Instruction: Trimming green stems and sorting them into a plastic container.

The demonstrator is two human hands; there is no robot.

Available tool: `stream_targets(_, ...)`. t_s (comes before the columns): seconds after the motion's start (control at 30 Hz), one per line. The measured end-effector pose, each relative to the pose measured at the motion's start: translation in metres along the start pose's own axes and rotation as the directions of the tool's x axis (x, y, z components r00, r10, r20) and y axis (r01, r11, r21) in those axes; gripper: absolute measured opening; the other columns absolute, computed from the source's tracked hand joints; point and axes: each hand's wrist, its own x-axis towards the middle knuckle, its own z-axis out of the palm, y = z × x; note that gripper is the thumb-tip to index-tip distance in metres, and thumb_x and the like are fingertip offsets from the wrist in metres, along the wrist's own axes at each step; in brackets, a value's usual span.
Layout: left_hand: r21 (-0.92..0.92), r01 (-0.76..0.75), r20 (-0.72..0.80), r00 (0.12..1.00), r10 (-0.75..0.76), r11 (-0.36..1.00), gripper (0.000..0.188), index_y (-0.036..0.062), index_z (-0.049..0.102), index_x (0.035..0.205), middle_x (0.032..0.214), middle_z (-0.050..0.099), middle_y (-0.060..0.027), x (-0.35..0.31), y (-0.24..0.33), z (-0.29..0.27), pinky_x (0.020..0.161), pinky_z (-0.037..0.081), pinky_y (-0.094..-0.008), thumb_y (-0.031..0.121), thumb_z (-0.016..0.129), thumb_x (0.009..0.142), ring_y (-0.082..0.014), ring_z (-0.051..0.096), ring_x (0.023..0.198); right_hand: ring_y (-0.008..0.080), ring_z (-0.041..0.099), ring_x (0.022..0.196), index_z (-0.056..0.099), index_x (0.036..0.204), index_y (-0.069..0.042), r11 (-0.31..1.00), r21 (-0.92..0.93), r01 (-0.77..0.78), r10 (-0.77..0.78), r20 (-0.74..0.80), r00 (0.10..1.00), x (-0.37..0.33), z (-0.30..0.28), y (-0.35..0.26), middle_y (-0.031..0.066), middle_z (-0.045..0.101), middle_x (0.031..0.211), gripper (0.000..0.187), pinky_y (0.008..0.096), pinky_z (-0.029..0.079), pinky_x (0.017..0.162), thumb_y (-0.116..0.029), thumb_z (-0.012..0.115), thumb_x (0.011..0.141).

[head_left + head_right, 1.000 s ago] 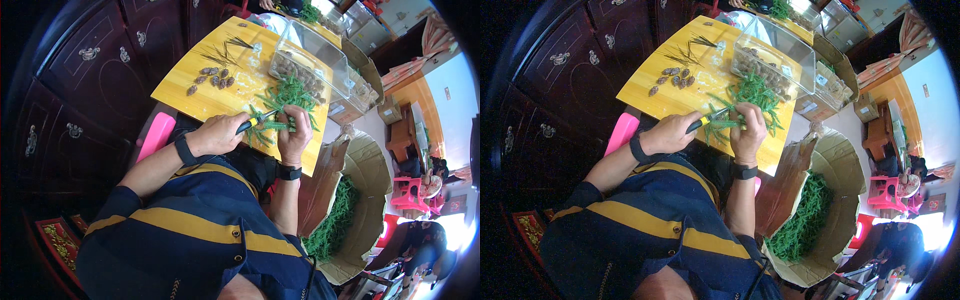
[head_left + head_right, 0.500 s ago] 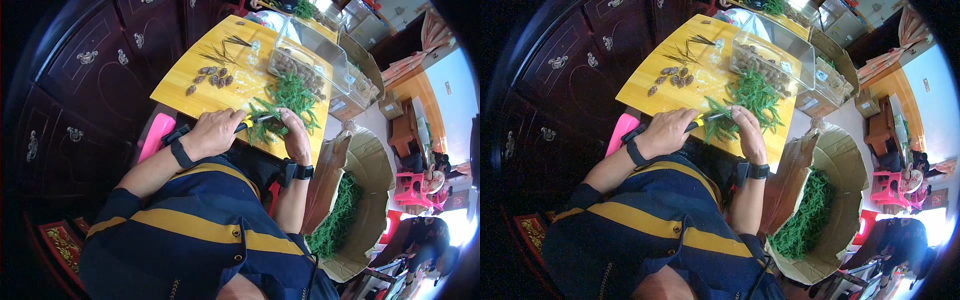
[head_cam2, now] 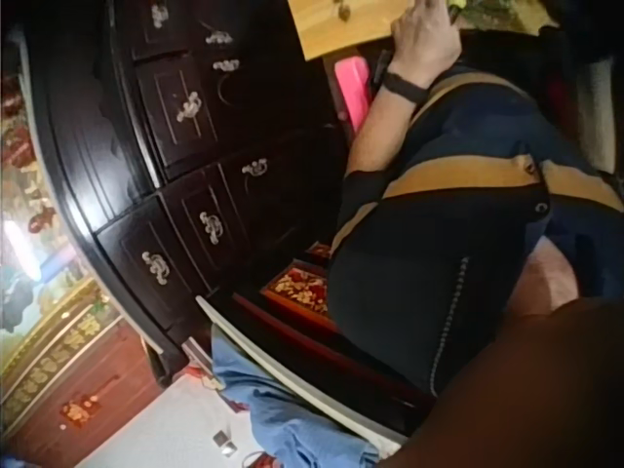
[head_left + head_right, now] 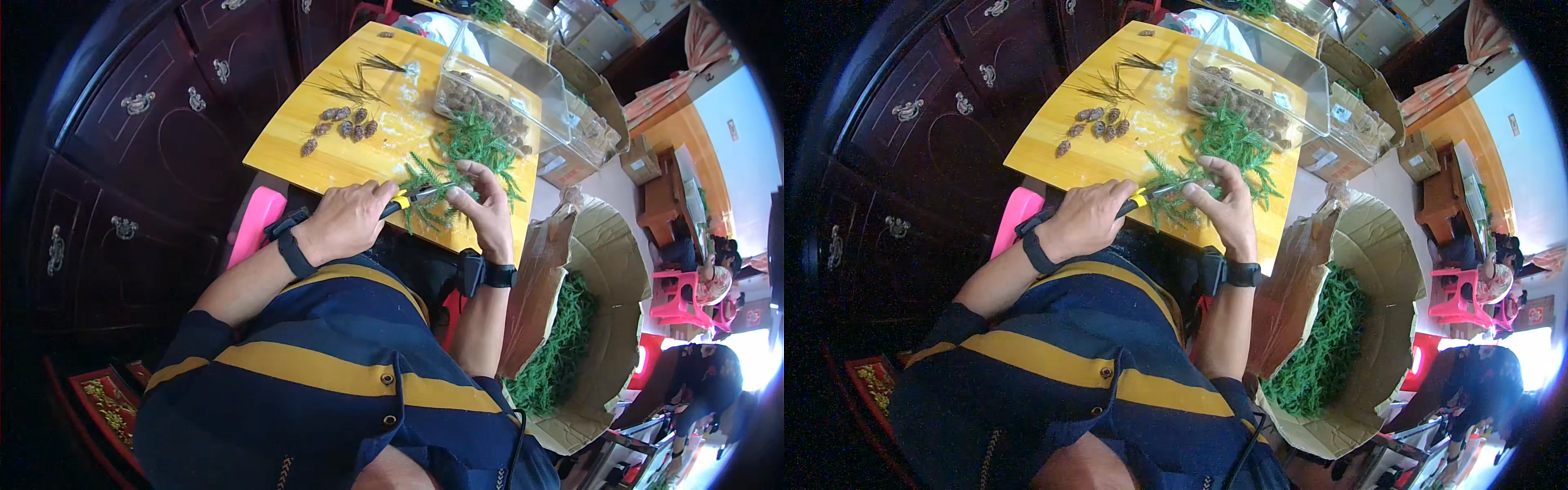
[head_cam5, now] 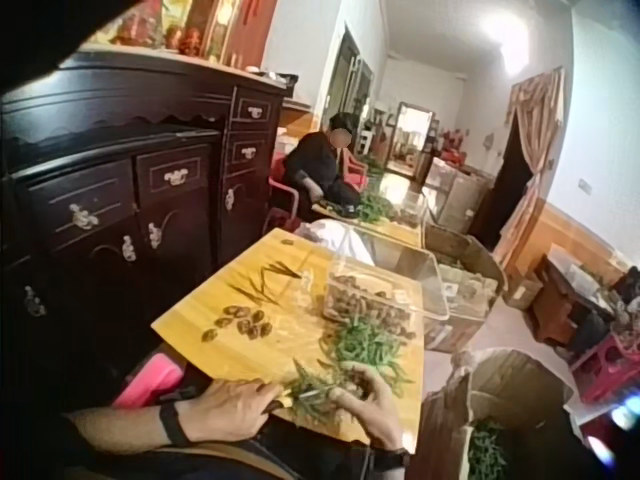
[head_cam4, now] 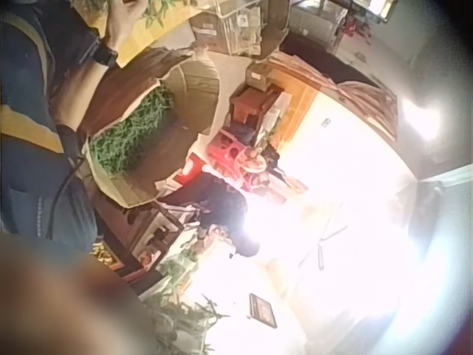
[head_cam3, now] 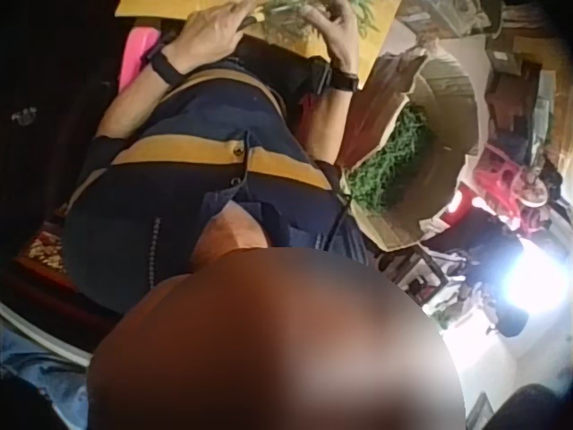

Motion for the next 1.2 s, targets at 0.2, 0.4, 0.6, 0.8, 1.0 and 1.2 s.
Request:
stream_targets(0.2,-0.114,0.095,0.104,0.991,-0.083,0.989,0.035,0.0029,0.049,0.116,0.091,0.067,-0.0227,-0.001,-0.001,-0.002,0.074,0.052,-0.0525,0.01,0.06,0.084,-0.0432,0.066,0.088,0.0123,0.056,0.093,0.057,0.108,-0.003,0.603,-0.752,0.266,-0.412,-0.009,0.911,0.002,0.011,-0.006,0.0032,0.059,0.106,0.048,0.0283,0.048,0.081,-0.019,0.087,0.074)
stream_targets(0.4,-0.188,0.117,0.123,0.988,-0.095,0.975,0.034,0.002,0.048,0.116,0.093,0.067,-0.024,0.003,0.0,-0.004,0.076,0.052,-0.0534,0.009,0.058,0.084,-0.0444,0.065,0.09,0.0091,0.057,0.086,0.055,0.101,-0.004,0.822,-0.512,0.251,-0.349,-0.104,0.931,0.005,0.015,-0.002,0.0016,0.061,0.099,0.044,0.0243,0.049,0.075,-0.015,0.088,0.074)
stream_targets(0.6,-0.208,0.087,0.099,0.993,-0.067,0.974,0.039,0.0029,0.049,0.121,0.103,0.065,-0.0241,0.003,-0.002,-0.009,0.079,0.052,-0.0522,0.01,0.06,0.085,-0.0431,0.065,0.095,0.0053,0.057,0.082,0.058,0.105,-0.007,0.98,-0.174,0.091,-0.106,-0.077,0.991,-0.001,0.015,-0.009,-0.0029,0.06,0.093,0.038,0.0216,0.048,0.071,-0.01,0.084,0.078)
stream_targets(0.8,-0.244,0.058,0.131,0.991,-0.027,0.968,0.042,0.0031,0.049,0.124,0.11,0.063,-0.0233,0.007,-0.004,-0.014,0.084,0.052,-0.0505,0.008,0.061,0.084,-0.0418,0.063,0.101,0.0053,0.057,0.079,0.059,0.108,-0.008,0.996,0.083,-0.036,0.034,0.021,0.999,-0.003,0.011,-0.011,-0.0035,0.06,0.09,0.035,0.0214,0.048,0.069,-0.006,0.08,0.081)
stream_targets(1.0,-0.311,-0.063,0.087,0.992,0.095,0.948,0.043,0.002,0.05,0.125,0.113,0.062,-0.0213,0.01,-0.006,-0.01,0.09,0.05,-0.0477,0.007,0.061,0.084,-0.04,0.061,0.106,0.0083,0.056,0.068,0.059,0.108,-0.007,0.931,0.356,-0.078,0.019,0.168,0.986,-0.002,0.006,0.001,-0.0019,0.059,0.087,0.036,0.0221,0.047,0.062,-0.018,0.08,0.082)
stream_targets(1.2,-0.345,-0.075,0.062,0.993,0.102,0.936,0.043,0.0015,0.051,0.125,0.116,0.061,-0.0203,0.008,-0.007,-0.005,0.092,0.05,-0.0469,0.007,0.062,0.084,-0.039,0.06,0.109,0.0112,0.053,0.06,0.057,0.11,-0.006,0.831,0.506,-0.23,0.071,0.313,0.947,0.003,0.006,0.018,0.002,0.059,0.084,0.041,0.0247,0.045,0.057,-0.025,0.08,0.08)
